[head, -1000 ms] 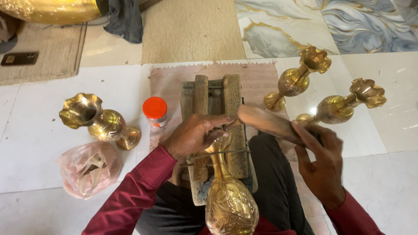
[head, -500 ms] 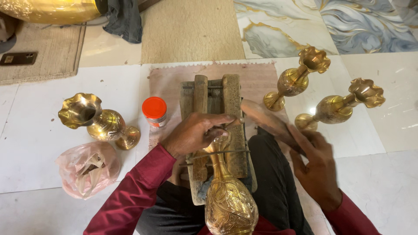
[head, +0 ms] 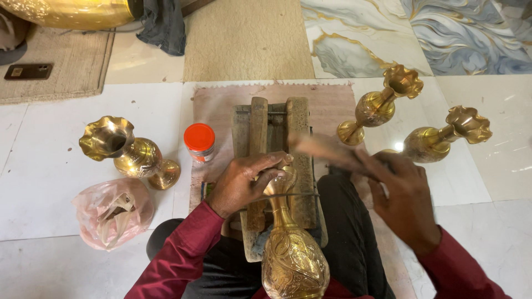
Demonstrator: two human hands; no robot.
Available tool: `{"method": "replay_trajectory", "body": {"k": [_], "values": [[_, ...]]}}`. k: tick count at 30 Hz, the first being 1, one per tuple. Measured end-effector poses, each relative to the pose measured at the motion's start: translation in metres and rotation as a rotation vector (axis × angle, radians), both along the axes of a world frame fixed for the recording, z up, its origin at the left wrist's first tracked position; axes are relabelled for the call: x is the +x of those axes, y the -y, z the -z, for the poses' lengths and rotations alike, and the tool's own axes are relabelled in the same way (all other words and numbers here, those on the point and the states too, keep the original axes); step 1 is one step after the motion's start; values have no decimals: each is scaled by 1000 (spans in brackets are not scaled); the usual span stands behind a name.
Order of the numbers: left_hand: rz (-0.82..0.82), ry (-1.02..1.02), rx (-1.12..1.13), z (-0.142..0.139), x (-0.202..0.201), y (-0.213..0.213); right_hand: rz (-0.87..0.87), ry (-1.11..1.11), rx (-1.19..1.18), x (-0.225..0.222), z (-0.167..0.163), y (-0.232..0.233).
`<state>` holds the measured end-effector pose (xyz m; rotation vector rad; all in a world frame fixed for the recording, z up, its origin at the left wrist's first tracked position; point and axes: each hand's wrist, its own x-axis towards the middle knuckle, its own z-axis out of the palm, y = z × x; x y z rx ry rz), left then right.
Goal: The person sits on the floor and repeatedly strikes the flared rim of an engraved brass vase with a wooden mallet, shaping the metal against a sandbag anvil. They rotate the vase between strikes and occasionally reposition it on the anvil while other finished brass vases sit nearby.
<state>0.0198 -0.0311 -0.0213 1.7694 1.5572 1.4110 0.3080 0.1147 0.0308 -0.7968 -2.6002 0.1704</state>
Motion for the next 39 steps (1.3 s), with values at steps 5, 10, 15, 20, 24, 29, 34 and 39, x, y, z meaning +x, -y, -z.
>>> {"method": "replay_trajectory", "body": {"k": [5,10,15,20,24,29,34,39], "values": [[-61,-64,23,1,3,0,-137,-217,-128,2,-29,-3],[-49,-113,76,-2,0,-2,-112,-150,-44,-3,-34,-1],[43,23,2,-7,-1,-1,-70,-168,51,-2,-32,2],[39,-51,-8,-9,-2,-4,-49,-81,221,0,-32,4],[37,-105,-6,-9,-5,-5,-36,-276,-100,-3,-31,8],[124,4,-29,-10,-8,-7,-78,-365,-268,-3,-34,12],[153,-4,-68,-15,-9,-7,-12,-312,-132,-4,-35,14],[163,-76,-94,-20,-11,-9,-23,-180,109,-2,-32,14]]}}
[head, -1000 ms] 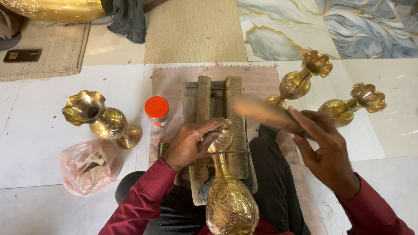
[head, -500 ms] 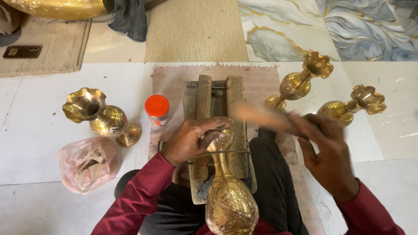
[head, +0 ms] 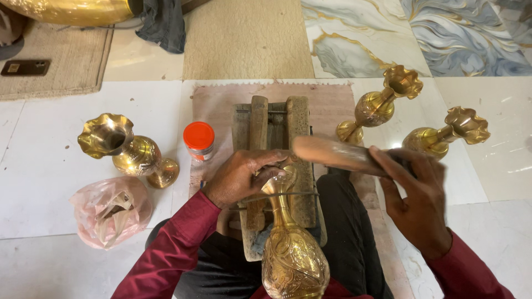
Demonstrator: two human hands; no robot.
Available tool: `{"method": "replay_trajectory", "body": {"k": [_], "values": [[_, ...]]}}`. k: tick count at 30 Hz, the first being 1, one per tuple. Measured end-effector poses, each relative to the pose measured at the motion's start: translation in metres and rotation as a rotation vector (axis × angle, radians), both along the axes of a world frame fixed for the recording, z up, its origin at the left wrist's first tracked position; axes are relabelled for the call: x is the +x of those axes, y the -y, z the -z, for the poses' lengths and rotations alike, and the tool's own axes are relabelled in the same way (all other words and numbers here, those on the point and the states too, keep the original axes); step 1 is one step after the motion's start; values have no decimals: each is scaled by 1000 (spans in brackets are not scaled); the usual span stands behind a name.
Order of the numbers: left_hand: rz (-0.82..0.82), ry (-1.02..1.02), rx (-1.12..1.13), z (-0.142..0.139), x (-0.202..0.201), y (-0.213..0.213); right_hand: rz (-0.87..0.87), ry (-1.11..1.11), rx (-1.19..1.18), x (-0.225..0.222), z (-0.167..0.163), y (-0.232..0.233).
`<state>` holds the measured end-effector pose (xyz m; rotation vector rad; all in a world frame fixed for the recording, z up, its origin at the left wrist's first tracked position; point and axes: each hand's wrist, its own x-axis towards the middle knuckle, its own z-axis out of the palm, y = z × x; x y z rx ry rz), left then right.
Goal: The person sits on the floor and repeatedly strikes the flared rim of an engraved brass vase with a wooden mallet, shaping the metal against a sandbag anvil. They rotate the vase between strikes and occasionally reposition it on the anvil while other finished brass vases sit nearby.
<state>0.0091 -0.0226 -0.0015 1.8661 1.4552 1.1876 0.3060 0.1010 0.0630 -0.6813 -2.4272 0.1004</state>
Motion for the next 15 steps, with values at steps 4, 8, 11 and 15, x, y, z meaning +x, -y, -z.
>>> {"method": "replay_trajectory", "body": {"k": [4,8,11,15], "values": [[20,52,-23,-1,-1,1,-14,26,-1,3,2,-1],[40,50,-41,-2,-1,-2,-83,-200,-363,3,8,-1],[51,51,-40,-1,-2,-4,1,131,134,6,11,-5],[87,44,0,1,-5,-8,-74,-94,-178,9,16,-5]]}}
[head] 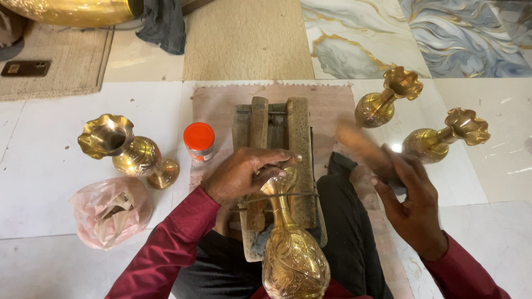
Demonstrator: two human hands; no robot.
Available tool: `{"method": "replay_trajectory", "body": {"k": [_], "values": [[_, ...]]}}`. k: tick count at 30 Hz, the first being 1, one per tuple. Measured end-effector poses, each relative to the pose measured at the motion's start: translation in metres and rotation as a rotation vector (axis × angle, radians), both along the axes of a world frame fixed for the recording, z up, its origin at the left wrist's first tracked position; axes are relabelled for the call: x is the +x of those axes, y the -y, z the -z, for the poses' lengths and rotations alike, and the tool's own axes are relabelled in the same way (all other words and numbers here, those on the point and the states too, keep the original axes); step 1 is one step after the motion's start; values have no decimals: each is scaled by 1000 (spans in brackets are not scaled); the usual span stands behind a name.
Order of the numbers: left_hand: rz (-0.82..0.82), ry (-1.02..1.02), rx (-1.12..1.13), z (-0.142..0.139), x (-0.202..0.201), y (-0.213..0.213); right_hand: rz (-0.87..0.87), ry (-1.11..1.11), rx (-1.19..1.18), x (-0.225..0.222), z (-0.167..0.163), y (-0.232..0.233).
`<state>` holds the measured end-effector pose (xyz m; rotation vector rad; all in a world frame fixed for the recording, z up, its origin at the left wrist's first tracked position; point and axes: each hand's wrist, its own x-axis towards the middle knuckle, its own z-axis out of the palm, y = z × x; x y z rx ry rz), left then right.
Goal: The person sits on the floor and repeatedly strikes the flared rim of an engraved brass vase with a wooden mallet, shaping the metal against a sandbag anvil. They rotate the vase between strikes and occasionally reposition it on the anvil while other finished brass vases sit nearby.
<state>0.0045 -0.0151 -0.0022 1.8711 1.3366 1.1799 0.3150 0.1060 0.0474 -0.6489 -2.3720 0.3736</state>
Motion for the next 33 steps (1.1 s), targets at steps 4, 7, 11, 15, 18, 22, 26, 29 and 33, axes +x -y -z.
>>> {"method": "replay_trajectory", "body": {"k": [4,7,11,15,18,22,26,29,33], "values": [[-4,39,-52,4,-1,0,33,49,107,1,4,1],[14,22,-24,4,-3,-2,20,-73,-104,0,8,0],[28,14,-9,4,-2,-4,104,95,290,4,10,5],[-2,50,-86,6,0,-3,22,-116,-109,4,17,10],[-32,-30,3,11,-1,-1,83,216,238,5,20,6],[-209,23,93,27,3,13,29,339,81,3,31,0],[-348,99,144,42,11,29,-12,377,123,-1,39,-3],[-388,174,119,47,17,31,-25,492,193,-12,37,-15],[-416,58,223,46,20,30,-55,445,330,-19,17,-24]]}}
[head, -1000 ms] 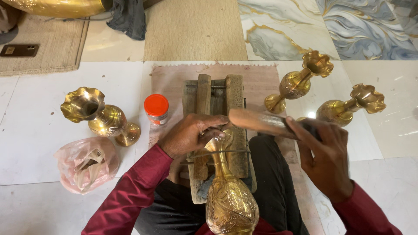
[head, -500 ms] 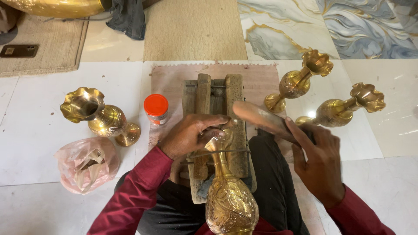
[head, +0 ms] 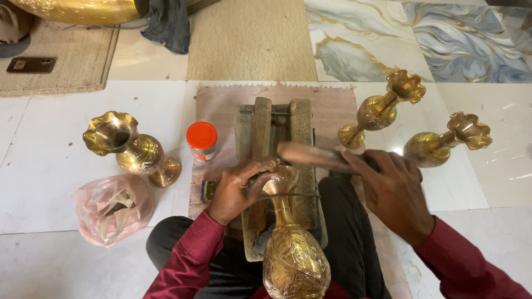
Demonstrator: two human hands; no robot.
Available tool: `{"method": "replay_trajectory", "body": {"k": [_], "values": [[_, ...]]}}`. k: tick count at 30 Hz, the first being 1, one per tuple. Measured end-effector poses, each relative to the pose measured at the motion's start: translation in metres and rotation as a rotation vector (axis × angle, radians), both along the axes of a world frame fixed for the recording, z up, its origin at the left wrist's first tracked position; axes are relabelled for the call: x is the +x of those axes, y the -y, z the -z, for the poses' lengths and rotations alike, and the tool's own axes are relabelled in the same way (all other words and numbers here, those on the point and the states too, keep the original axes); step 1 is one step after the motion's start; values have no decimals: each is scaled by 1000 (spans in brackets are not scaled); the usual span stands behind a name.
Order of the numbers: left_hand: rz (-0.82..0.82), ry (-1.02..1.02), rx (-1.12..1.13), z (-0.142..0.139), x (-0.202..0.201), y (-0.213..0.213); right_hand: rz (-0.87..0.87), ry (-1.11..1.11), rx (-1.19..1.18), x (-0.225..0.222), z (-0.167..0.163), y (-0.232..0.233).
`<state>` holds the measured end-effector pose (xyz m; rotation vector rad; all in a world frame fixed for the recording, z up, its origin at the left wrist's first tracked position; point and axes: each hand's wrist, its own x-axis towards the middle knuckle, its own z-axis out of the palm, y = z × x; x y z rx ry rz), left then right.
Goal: The person sits on the floor and repeatedly strikes the flared rim of an engraved brass vase with a wooden mallet, shaping the metal against a sandbag anvil. They rotate the vase between strikes and occasionally reposition it on the anvil while other finished brass vases sit nearby.
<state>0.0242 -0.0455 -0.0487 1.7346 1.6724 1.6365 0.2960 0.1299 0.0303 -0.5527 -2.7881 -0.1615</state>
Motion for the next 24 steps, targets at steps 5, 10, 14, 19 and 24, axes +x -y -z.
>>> {"method": "replay_trajectory", "body": {"k": [5,10,14,19,24], "values": [[-38,8,-11,-3,2,1,14,128,53,-7,-36,7],[-25,123,-45,-1,5,1,-93,-248,-352,-21,-66,13],[-56,50,-62,0,5,2,-96,-30,93,-22,-81,18],[-28,117,-71,-1,4,1,-105,-121,-11,-24,-81,22],[-1,104,1,-4,3,1,-121,-201,-177,-22,-77,23]]}}
